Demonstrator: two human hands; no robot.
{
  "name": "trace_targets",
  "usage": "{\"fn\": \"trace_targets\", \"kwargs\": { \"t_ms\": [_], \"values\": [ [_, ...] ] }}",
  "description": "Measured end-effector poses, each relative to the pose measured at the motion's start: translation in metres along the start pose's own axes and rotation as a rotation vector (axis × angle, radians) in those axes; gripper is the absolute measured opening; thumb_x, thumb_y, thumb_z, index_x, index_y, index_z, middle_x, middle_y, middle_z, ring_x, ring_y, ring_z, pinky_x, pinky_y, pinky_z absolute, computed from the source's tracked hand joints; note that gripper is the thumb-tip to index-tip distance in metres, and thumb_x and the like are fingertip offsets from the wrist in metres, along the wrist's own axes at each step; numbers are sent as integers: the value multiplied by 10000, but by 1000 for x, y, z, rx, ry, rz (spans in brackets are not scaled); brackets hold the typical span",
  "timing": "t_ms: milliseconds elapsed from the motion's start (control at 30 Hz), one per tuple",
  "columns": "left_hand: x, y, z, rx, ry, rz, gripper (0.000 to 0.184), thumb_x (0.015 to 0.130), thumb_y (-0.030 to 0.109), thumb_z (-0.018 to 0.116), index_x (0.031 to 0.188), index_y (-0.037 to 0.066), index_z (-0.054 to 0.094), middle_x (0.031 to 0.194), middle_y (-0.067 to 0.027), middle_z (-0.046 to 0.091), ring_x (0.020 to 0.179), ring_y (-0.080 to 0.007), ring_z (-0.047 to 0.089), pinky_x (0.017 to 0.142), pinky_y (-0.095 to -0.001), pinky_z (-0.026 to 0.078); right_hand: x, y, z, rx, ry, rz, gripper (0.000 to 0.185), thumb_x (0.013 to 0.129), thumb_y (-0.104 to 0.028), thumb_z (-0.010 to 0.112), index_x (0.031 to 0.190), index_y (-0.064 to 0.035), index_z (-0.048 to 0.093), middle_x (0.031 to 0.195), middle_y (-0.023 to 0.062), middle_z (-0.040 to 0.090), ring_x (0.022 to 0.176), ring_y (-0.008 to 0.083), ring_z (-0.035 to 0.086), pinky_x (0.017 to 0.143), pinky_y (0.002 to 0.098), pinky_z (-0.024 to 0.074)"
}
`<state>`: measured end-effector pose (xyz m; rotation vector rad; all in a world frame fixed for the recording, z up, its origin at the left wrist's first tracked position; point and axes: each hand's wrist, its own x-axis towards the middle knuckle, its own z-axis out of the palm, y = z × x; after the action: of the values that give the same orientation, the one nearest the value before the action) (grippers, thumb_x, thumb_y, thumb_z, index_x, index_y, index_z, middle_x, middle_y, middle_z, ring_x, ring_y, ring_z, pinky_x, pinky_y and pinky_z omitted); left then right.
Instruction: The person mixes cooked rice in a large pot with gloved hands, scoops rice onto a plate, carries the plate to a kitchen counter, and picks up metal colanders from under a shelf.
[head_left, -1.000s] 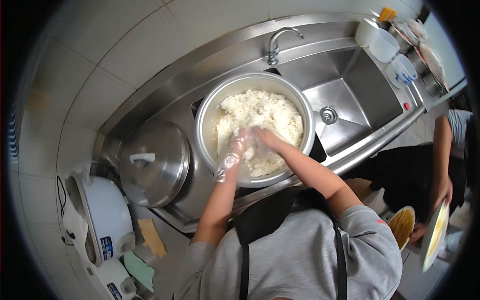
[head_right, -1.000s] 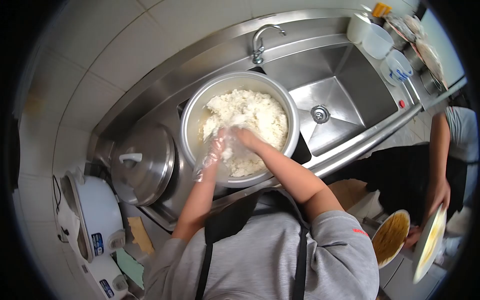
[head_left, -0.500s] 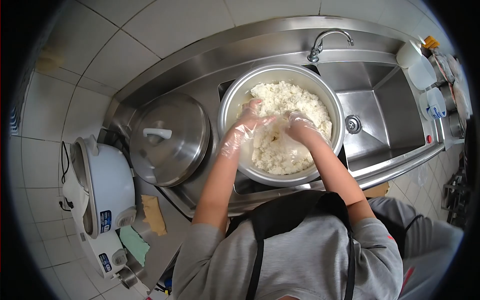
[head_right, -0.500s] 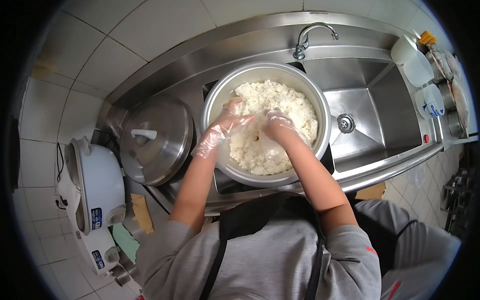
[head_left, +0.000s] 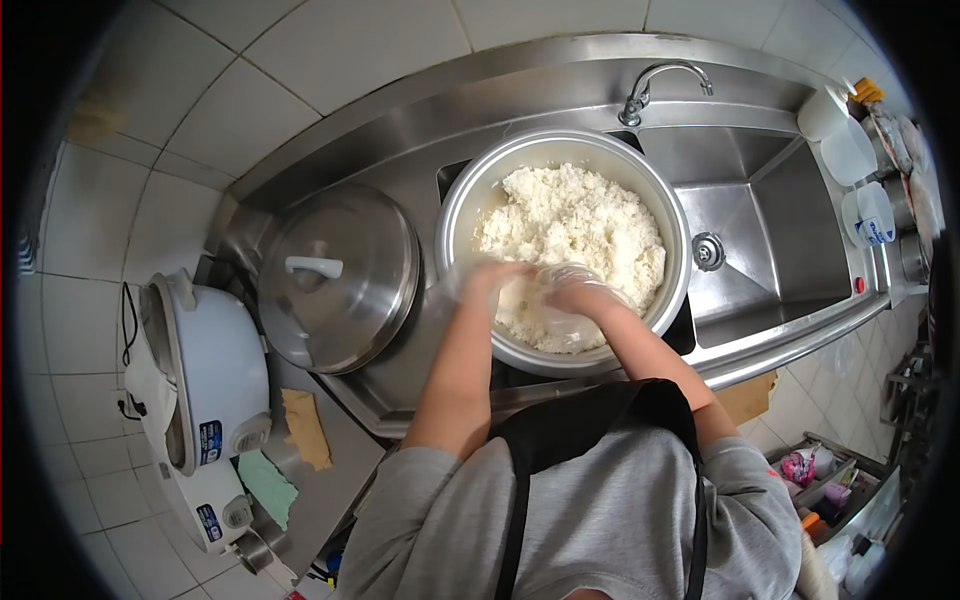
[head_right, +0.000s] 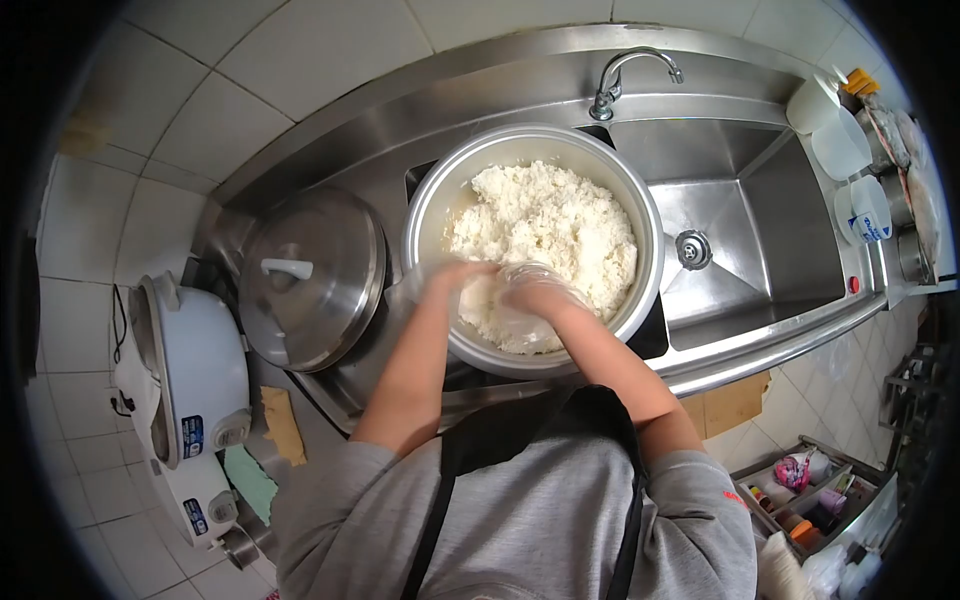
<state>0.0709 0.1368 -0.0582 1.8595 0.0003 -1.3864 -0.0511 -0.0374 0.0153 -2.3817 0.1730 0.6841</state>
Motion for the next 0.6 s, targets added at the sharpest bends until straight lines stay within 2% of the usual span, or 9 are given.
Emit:
{"fn": "trace_targets", "kwargs": {
  "t_ms": [33,133,200,300,333,433,500,600],
  "values": [
    [18,-14,13,38,120,-42,944,554,588,691,1227,-17,424,1270,-211,406,1181,-282,388,967,-364,305,-4,0,-4,36,-9,-26,407,749,-286,478,1086,-77,569,1110,190,538,1045,307,506,894,373,375],
    [-27,13,32,238,157,-112,909,570,642,646,1181,-11,484,1293,-213,375,1204,-299,349,984,-383,286,-20,-7,-27,114,-48,-57,401,747,-280,482,1098,-103,560,1074,193,557,1014,310,525,879,365,387],
    [-54,26,40,322,135,-104,876,567,616,659,1160,-11,502,1265,-212,404,1176,-286,383,968,-371,307,-23,-10,-34,129,-85,-22,403,743,-273,494,1107,-110,550,1044,193,572,991,317,537,869,360,395],
    [-71,31,49,313,101,-14,828,564,576,679,1128,-11,531,1224,-212,449,1133,-268,434,944,-353,339,-22,-2,-34,209,-57,-52,433,754,-336,570,1100,-75,553,1079,156,571,994,282,538,854,346,400],
    [-67,24,49,264,100,26,812,562,563,686,1118,-12,540,1210,-212,464,1118,-262,451,936,-347,350,-20,4,-31,182,-29,-79,439,751,-338,579,1094,-66,554,1077,158,572,993,283,539,852,347,401],
    [0,-31,35,115,150,153,538,695,326,650,1096,-18,547,1095,-149,547,1004,-222,519,864,-303,401,-16,20,-26,114,39,-129,446,738,-329,612,1086,-55,558,1069,157,578,983,269,548,840,344,409],
    [-40,-8,49,-178,210,228,489,702,284,641,1068,-26,550,1035,-140,566,940,-218,545,820,-305,424,-18,25,-28,99,65,-118,442,727,-306,640,1095,-71,562,1058,147,588,966,236,561,824,333,422],
    [-81,2,71,-538,246,301,432,686,252,642,1012,-22,567,946,-125,583,809,-205,572,724,-310,458,-28,33,-35,497,-41,-128,457,719,-265,677,1103,-47,559,1011,131,607,928,182,565,801,289,439]
  ]
}}
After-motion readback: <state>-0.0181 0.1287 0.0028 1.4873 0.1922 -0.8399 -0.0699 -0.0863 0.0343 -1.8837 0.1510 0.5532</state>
